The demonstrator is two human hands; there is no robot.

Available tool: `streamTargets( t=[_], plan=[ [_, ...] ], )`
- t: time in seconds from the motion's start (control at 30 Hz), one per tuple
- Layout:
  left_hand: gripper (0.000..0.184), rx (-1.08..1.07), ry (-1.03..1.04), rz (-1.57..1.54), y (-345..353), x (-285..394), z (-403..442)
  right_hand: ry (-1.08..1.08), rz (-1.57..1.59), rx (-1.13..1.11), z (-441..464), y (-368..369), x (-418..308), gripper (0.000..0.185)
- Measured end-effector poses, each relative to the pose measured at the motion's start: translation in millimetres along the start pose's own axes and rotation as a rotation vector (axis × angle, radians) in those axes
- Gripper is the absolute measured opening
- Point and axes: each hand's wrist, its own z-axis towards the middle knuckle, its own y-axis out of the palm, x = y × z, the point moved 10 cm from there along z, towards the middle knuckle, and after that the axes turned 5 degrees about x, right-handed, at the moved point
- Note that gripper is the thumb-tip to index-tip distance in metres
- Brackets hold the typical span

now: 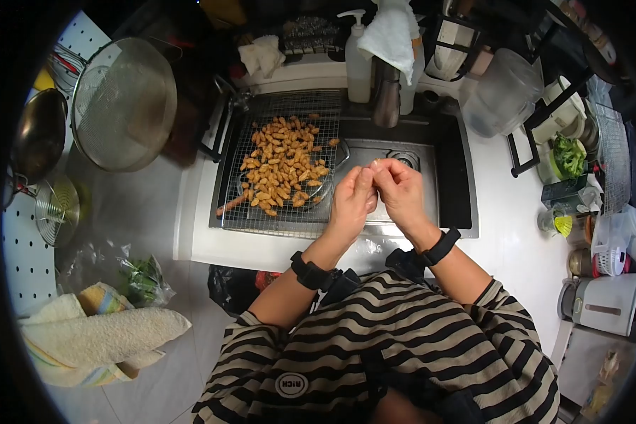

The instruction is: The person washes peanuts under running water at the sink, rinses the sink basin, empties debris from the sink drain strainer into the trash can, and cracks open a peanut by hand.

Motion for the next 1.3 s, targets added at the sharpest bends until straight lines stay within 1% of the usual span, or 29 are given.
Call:
streamTargets(
  t=[0.03, 0.13, 0.23, 0.37, 0.43, 0.47, 0.57, 0.67, 0.77, 0.83, 0.87, 0.93, 0.97, 1.03, 1.07, 1.1, 1.13, 1.17, 1.23, 1.27, 1.3],
  plan=[
    [0.033, 0.000, 0.012, 0.025, 2, 5, 2, -0.044, -0.013, 0.007, 1, -1, -4, 0.022],
    [0.035, -0.003, 0.086, 0.097, 8, 12, 5, -0.052, -0.102, 0.007, 1, -4, -17, 0.025],
    [0.036, -0.007, 0.147, 0.159, 11, 11, 11, 0.072, 0.013, 0.035, 0, -5, -10, 0.026],
    [0.040, 0.079, 0.158, 0.211, 13, 9, 14, -0.021, -0.036, 0.096, 1, -10, -14, 0.025],
    [0.042, 0.137, 0.200, 0.236, 15, 12, 17, -0.035, -0.010, 0.157, -1, -13, -12, 0.025],
    [0.043, 0.166, 0.223, 0.250, 15, 15, 18, -0.061, -0.051, 0.164, -2, -16, -13, 0.026],
    [0.043, 0.187, 0.192, 0.328, 18, 15, 15, -0.122, -0.150, 0.183, -3, -19, -17, 0.027],
    [0.043, 0.182, 0.197, 0.312, 17, 9, 16, -0.146, -0.193, 0.204, -6, -22, -17, 0.027],
    [0.044, 0.158, 0.158, 0.318, 12, -1, 20, -0.190, -0.244, 0.226, -8, -25, -16, 0.026],
    [0.042, 0.173, 0.068, 0.192, 11, -9, 20, -0.242, -0.326, 0.249, -10, -25, -22, 0.025],
    [0.041, 0.180, 0.024, 0.129, 10, -13, 20, -0.209, -0.295, 0.234, -10, -24, -21, 0.025],
    [0.042, 0.146, -0.015, 0.129, 9, -13, 20, -0.142, -0.232, 0.202, -10, -20, -21, 0.024],
    [0.042, 0.130, -0.035, 0.130, 7, -12, 21, -0.047, -0.130, 0.170, -6, -20, -9, 0.024],
    [0.043, 0.006, -0.012, 0.157, 9, -17, 25, 0.141, 0.077, 0.108, 2, -21, 12, 0.023],
    [0.044, -0.056, 0.000, 0.170, 11, -18, 25, 0.069, -0.015, 0.078, 4, -22, 5, 0.023],
    [0.044, -0.050, 0.007, 0.277, 16, -11, 23, -0.005, -0.105, 0.047, 5, -22, -6, 0.023],
    [0.044, -0.055, -0.026, 0.274, 17, -12, 23, -0.079, -0.197, 0.017, 6, -23, -15, 0.023],
    [0.044, -0.059, -0.059, 0.269, 16, -14, 24, -0.263, -0.347, -0.028, 6, -24, -21, 0.018],
    [0.043, -0.082, -0.145, 0.291, 15, -20, 26, -0.428, -0.557, -0.078, 2, -19, -36, 0.016],
    [0.043, -0.101, -0.200, 0.317, 13, -24, 27, -0.504, -0.661, -0.105, -2, -16, -42, 0.016],
    [0.041, -0.089, -0.269, 0.297, 11, -28, 25, -0.484, -0.673, -0.122, 0, -17, -39, 0.016]
  ],
)
